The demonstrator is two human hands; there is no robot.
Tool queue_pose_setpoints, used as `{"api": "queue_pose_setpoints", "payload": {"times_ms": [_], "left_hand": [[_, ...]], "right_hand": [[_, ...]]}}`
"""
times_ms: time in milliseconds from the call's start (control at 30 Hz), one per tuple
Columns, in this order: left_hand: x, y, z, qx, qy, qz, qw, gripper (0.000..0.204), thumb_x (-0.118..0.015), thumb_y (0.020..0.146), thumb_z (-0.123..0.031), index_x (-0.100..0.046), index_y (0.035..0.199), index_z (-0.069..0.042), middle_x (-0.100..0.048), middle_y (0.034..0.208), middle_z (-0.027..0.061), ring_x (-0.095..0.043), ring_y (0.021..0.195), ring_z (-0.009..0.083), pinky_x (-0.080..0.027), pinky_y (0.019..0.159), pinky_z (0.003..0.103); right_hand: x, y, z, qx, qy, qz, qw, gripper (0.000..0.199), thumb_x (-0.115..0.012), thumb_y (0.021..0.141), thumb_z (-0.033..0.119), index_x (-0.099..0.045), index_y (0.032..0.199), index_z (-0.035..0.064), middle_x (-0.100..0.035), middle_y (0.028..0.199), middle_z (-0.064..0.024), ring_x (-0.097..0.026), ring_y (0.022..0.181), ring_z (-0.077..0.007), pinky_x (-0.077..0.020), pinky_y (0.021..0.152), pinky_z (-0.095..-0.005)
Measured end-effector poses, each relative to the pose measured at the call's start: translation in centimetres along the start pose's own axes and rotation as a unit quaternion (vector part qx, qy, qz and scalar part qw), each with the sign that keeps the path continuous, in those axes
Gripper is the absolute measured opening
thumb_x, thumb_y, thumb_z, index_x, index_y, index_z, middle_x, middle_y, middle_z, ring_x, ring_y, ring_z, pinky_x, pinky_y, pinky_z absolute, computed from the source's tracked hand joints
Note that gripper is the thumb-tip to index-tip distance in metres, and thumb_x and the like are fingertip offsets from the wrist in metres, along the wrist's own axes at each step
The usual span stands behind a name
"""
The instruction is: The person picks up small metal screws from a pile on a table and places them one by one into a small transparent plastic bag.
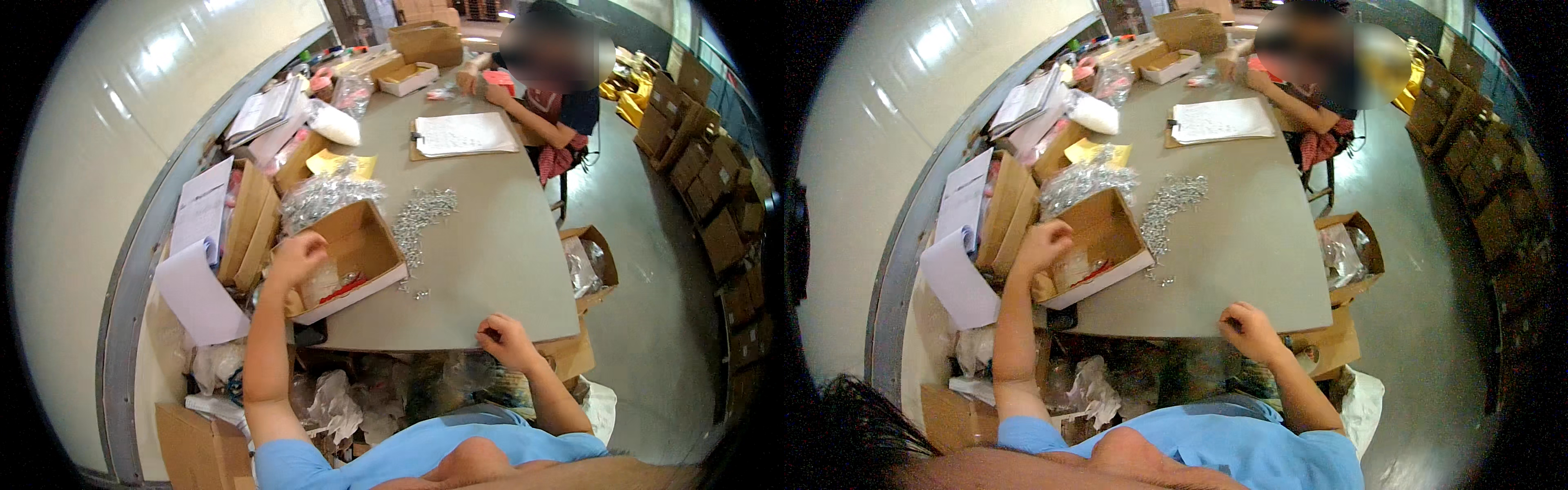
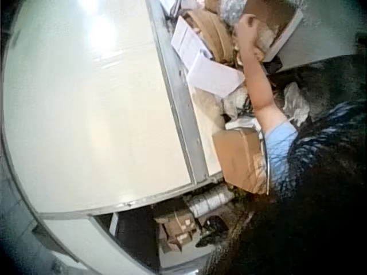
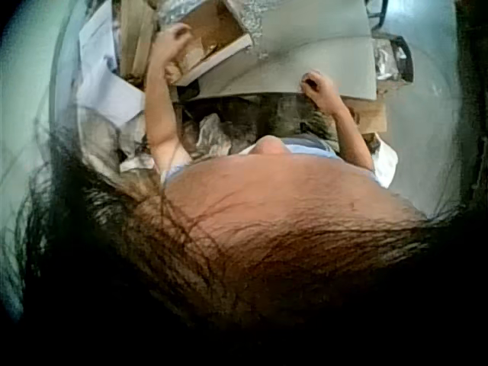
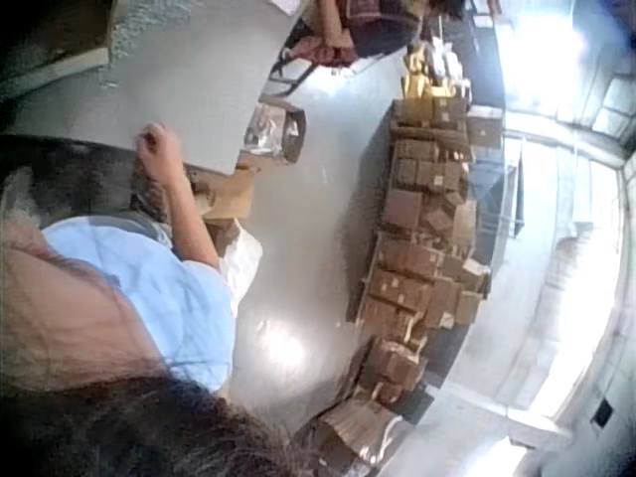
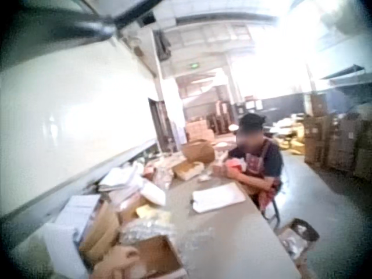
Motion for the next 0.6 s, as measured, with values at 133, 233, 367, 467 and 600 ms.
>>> {"api": "queue_pose_setpoints", "payload": {"times_ms": [133, 233, 367, 467, 600], "left_hand": [[-4.6, -1.3, 2.9, 0.014, 0.218, 0.2, 0.955, 0.053, -0.073, 0.062, -0.012, -0.06, 0.113, -0.004, -0.061, 0.109, 0.019, -0.056, 0.107, 0.0357, -0.046, 0.092, 0.041], [-4.7, -1.8, 3.5, 0.007, 0.176, 0.221, 0.959, 0.053, -0.071, 0.063, -0.009, -0.059, 0.114, -0.002, -0.058, 0.114, 0.0203, -0.053, 0.11, 0.0354, -0.045, 0.093, 0.04], [-6.0, -1.0, 6.1, -0.044, 0.153, 0.166, 0.973, 0.048, -0.069, 0.065, -0.005, -0.061, 0.113, -0.004, -0.058, 0.109, 0.0201, -0.054, 0.106, 0.0359, -0.047, 0.089, 0.041], [-6.3, -1.2, 5.0, -0.056, 0.163, 0.115, 0.978, 0.04, -0.067, 0.071, -0.006, -0.062, 0.11, -0.006, -0.058, 0.108, 0.0199, -0.056, 0.104, 0.0363, -0.048, 0.087, 0.042], [-6.2, -1.4, 3.6, -0.033, 0.237, 0.109, 0.965, 0.024, -0.066, 0.075, -0.013, -0.065, 0.098, -0.005, -0.06, 0.102, 0.0182, -0.058, 0.099, 0.0353, -0.049, 0.084, 0.042]], "right_hand": [[0.3, 3.7, -0.4, 0.0, -0.076, 0.049, 0.996, 0.014, -0.063, 0.08, 0.013, -0.06, 0.092, 0.005, -0.058, 0.093, -0.016, -0.056, 0.091, -0.0336, -0.047, 0.077, -0.0416], [0.7, 8.9, -0.8, -0.026, -0.127, 0.049, 0.99, 0.027, -0.061, 0.082, 0.016, -0.06, 0.107, 0.0074, -0.052, 0.118, -0.0201, -0.048, 0.113, -0.0369, -0.0425, 0.094, -0.0427], [0.1, 18.8, -6.0, 0.024, -0.227, -0.026, 0.973, 0.042, -0.061, 0.082, 0.018, -0.055, 0.123, 0.0119, -0.041, 0.135, -0.0223, -0.037, 0.125, -0.0398, -0.0315, 0.105, -0.045], [-0.5, 24.1, -6.4, 0.075, -0.285, -0.115, 0.949, 0.046, -0.058, 0.086, 0.026, -0.051, 0.129, 0.0138, -0.035, 0.142, -0.02, -0.034, 0.129, -0.0407, -0.03, 0.106, -0.0471], [-3.5, 26.7, -4.7, 0.019, -0.324, -0.023, 0.946, 0.049, -0.05, 0.091, 0.037, -0.046, 0.134, 0.0131, -0.031, 0.147, -0.0163, -0.027, 0.135, -0.0397, -0.0245, 0.109, -0.0517]]}}
Point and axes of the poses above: each hand's wrist, its own y-axis towards the middle knuckle, its own x-axis out of the back of the hand, z = x × y, the point moved 3 cm from there along y, towards the middle knuckle
